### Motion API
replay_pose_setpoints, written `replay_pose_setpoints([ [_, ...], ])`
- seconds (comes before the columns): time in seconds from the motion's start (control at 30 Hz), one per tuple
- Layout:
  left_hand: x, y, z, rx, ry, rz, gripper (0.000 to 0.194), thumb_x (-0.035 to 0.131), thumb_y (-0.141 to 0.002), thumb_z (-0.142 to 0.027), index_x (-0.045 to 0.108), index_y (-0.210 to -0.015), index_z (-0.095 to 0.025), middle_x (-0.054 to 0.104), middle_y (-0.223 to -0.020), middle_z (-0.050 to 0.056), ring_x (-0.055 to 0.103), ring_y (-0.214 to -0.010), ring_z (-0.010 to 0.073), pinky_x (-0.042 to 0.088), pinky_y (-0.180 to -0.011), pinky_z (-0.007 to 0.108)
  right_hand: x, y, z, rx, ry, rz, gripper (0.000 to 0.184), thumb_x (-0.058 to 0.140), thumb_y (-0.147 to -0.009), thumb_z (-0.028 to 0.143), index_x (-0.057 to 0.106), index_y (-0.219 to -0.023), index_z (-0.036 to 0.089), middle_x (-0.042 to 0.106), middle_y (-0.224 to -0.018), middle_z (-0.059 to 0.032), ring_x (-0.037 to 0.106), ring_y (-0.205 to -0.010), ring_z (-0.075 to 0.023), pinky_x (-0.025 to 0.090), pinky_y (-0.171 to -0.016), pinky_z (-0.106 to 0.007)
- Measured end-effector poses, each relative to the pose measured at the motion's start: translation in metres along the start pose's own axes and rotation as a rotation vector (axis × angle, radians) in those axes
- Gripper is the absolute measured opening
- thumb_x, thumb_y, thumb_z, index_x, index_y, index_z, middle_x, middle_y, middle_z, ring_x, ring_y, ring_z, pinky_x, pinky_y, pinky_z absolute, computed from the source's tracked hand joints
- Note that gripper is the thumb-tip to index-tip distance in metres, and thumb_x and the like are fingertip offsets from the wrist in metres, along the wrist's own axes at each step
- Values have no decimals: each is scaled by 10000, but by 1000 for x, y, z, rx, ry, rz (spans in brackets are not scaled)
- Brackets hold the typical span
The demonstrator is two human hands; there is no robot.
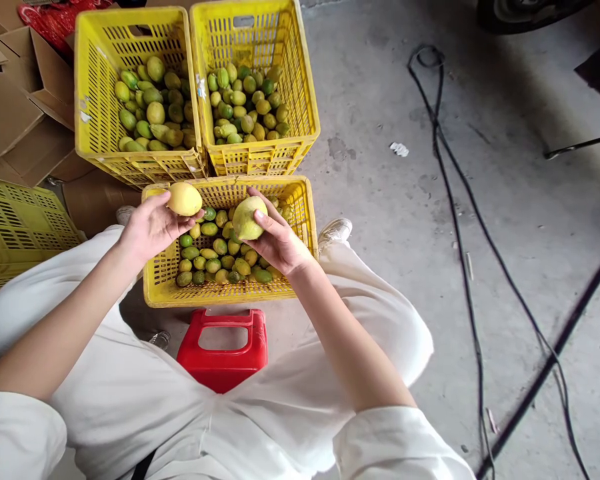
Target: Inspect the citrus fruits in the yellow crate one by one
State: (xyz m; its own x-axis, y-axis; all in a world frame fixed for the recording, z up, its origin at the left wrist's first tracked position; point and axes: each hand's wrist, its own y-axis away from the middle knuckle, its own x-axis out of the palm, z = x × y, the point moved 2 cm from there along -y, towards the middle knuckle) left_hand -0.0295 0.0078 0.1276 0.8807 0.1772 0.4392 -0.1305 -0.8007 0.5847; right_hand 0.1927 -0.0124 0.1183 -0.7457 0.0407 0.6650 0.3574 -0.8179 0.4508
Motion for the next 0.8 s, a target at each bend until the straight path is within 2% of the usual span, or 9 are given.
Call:
replay_pose_setpoints([
  [0.1,-4,-5,7,40,1,-24,402,786,-725,-429,583,-969,-183,656,-835,35,648,-673,142,519,-567,238,-1,-1,-8,46,3,14,429,801,-692,386,626,-1076,310,693,-911,24,691,-827,-191,611,-684,-331],
  [0.17,-6,-6,11,24,62,-55,359,767,-735,-434,576,-907,-183,633,-766,17,605,-629,125,517,-557,240,-3,-4,-13,87,-25,-1,354,809,-694,392,621,-976,287,686,-864,20,695,-794,-197,615,-676,-340],
  [0.23,-8,-6,13,-13,130,-73,295,720,-765,-423,568,-850,-185,623,-725,20,620,-668,143,560,-619,273,-6,-7,-18,144,-56,-28,324,804,-706,415,599,-911,272,684,-830,17,700,-773,-198,614,-651,-333],
  [0.33,-7,-4,12,-37,143,-68,213,705,-758,-341,581,-841,-188,666,-790,46,670,-768,174,589,-685,290,-9,-9,-21,213,-86,-68,348,797,-704,456,588,-898,256,684,-792,21,693,-719,-183,597,-577,-294],
  [0.43,-6,-2,7,-21,100,-33,234,730,-702,-281,599,-871,-184,663,-795,26,641,-660,126,521,-536,206,-9,-8,-16,167,-114,-84,370,777,-700,453,593,-951,253,708,-837,6,708,-786,-208,621,-633,-325],
  [0.57,-6,-2,-1,-49,74,-4,270,669,-765,-444,574,-794,-193,585,-657,1,526,-488,97,346,-357,178,-4,-4,-6,52,-107,-66,435,772,-680,344,583,-1061,252,722,-1008,-31,705,-951,-228,634,-771,-355],
  [0.67,-9,-3,-4,-63,90,-33,332,581,-818,-518,565,-761,-191,568,-624,17,519,-468,113,339,-334,195,-2,-3,-4,14,-72,-54,449,803,-660,309,585,-1052,286,695,-931,20,682,-788,-162,588,-583,-255],
  [0.73,-11,-6,-3,-53,84,-68,325,581,-822,-512,576,-782,-189,603,-660,37,592,-535,146,432,-387,220,-2,-5,-6,33,-56,-28,394,806,-672,369,592,-993,286,669,-855,27,636,-671,-140,487,-438,-212],
  [0.8,-13,-8,2,-68,40,-103,292,628,-803,-474,583,-809,-186,647,-721,58,673,-652,194,538,-504,268,-4,-7,-9,73,-41,-13,359,790,-688,451,592,-924,267,648,-793,14,603,-604,-138,400,-368,-200],
])
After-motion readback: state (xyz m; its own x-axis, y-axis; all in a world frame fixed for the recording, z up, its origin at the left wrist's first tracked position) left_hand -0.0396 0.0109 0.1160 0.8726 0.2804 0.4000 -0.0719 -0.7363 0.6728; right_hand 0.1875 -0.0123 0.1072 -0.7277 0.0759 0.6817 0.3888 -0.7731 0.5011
